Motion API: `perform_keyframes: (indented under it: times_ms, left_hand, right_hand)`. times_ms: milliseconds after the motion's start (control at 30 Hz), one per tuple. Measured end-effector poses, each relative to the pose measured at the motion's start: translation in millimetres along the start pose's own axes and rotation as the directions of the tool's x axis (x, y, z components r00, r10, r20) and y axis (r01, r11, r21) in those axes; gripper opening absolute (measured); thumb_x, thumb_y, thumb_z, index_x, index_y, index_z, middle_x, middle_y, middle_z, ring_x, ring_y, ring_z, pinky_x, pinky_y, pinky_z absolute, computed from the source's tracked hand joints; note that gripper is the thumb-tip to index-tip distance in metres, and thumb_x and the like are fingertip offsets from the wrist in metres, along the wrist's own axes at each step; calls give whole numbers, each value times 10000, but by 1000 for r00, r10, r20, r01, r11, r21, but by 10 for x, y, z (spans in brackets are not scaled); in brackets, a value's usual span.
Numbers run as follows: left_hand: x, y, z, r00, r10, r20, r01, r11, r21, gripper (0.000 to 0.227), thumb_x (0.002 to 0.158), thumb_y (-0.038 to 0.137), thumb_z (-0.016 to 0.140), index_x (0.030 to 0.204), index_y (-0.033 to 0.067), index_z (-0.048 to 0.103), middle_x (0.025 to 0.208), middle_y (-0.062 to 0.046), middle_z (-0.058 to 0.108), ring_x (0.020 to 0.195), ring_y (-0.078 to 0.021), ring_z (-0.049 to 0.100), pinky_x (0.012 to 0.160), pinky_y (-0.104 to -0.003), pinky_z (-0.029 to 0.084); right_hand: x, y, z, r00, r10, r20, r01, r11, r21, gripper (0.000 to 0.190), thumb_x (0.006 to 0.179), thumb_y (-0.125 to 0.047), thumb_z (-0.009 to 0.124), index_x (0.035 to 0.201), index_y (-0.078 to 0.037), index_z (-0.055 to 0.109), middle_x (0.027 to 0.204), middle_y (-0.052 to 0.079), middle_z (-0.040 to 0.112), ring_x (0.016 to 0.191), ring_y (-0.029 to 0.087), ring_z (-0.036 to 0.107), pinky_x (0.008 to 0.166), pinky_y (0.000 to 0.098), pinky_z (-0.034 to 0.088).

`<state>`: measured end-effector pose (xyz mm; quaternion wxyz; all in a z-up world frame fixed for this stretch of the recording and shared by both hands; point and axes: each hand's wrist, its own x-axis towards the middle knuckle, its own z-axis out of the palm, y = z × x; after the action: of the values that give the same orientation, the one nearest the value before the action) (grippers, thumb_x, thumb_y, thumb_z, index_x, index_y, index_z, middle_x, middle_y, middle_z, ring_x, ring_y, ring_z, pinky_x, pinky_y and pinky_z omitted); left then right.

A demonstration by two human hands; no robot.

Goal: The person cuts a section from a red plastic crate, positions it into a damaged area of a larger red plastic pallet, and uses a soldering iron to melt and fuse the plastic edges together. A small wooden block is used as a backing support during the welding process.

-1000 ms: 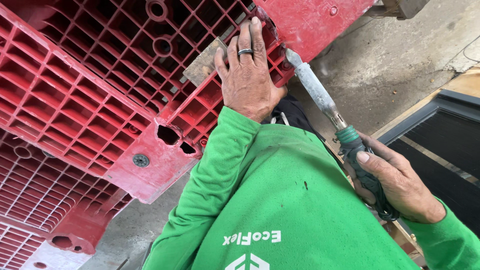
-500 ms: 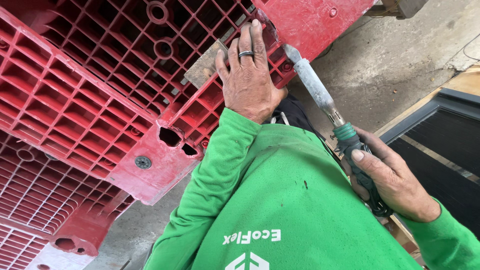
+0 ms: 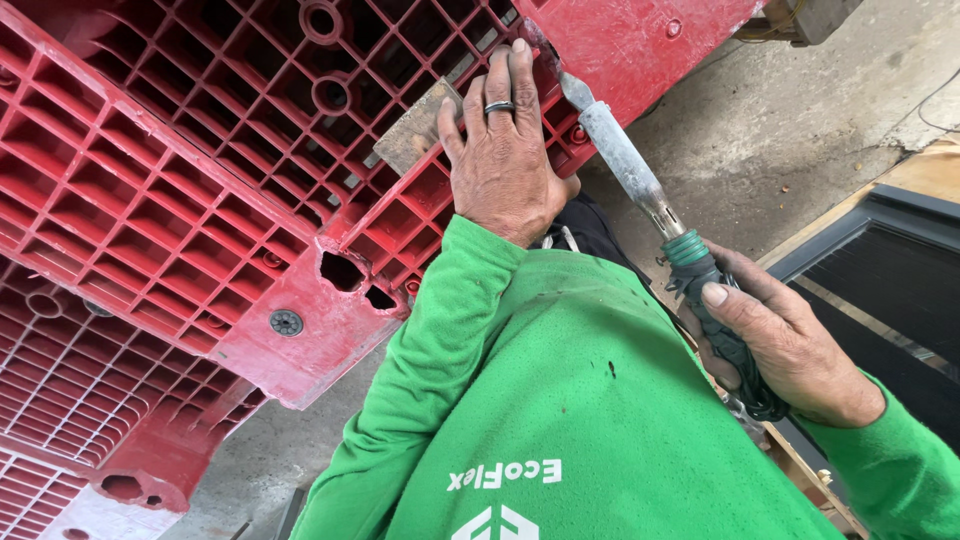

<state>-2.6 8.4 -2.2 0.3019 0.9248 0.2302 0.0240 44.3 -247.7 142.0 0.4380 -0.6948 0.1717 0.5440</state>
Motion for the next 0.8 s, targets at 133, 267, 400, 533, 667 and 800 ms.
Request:
perform_keyframes:
  times_ms: [133, 267, 400, 533, 667, 800]
  left_hand:
    - [-6, -1, 9, 999, -17, 29, 16, 1000, 21, 1456, 487, 474, 977, 1594, 62, 127, 1566, -115, 334, 1401, -346, 401, 1203, -625, 248]
    - [1, 15, -10, 1000, -7, 25, 6, 1000, 16, 1441, 502, 463, 967, 1596, 56, 123, 1576, -128, 318, 1407, -345, 397, 1214, -624, 243]
    - [-19, -12, -35, 1000, 19, -6, -19, 1000, 3, 1414, 538, 446, 953, 1600, 36, 113, 1620, -143, 273, 1459, -340, 358, 1236, -622, 221]
    - [-13, -52, -43, 998, 62, -6, -63, 996, -58, 1440, 512, 469, 965, 1588, 18, 120, 1638, -150, 244, 1513, -347, 287, 1251, -611, 185]
    - [-1, -88, -28, 996, 82, -32, -84, 995, -45, 1427, 511, 480, 970, 1582, 21, 146, 1618, -149, 277, 1515, -343, 283, 1260, -603, 184]
    - [-3, -85, 40, 999, 26, 23, -25, 1000, -17, 1417, 481, 470, 968, 1583, 40, 188, 1579, -121, 353, 1483, -317, 338, 1260, -588, 205]
  right_hand:
    - [10, -3, -5, 993, -114, -28, 107, 977, -182, 624, 986, -262, 576, 1567, -65, 462, 955, 39, 613, 690, 62, 540, 562, 210, 472]
    - [-81, -9, -47, 989, -125, -82, 112, 983, -147, 634, 958, -244, 593, 1557, -72, 477, 983, 29, 640, 729, 47, 573, 603, 203, 502]
    - [-256, -64, -65, 913, -405, -56, 268, 696, -666, 740, 933, -198, 692, 1633, -88, 481, 981, 100, 644, 732, 110, 585, 591, 287, 504]
    - [-422, -211, -52, 843, -535, 58, 239, 275, -931, 790, 803, -200, 752, 1550, -134, 502, 1022, 111, 646, 771, 199, 670, 660, 339, 558]
    - [-430, -372, 54, 815, -561, 147, 142, -52, -988, 773, 795, -240, 771, 1536, -204, 553, 992, 94, 636, 761, 271, 677, 645, 369, 552]
    - [-352, -496, 75, 814, -535, 226, 92, -265, -960, 683, 853, -268, 756, 1514, -244, 581, 973, 82, 625, 743, 242, 657, 585, 360, 529]
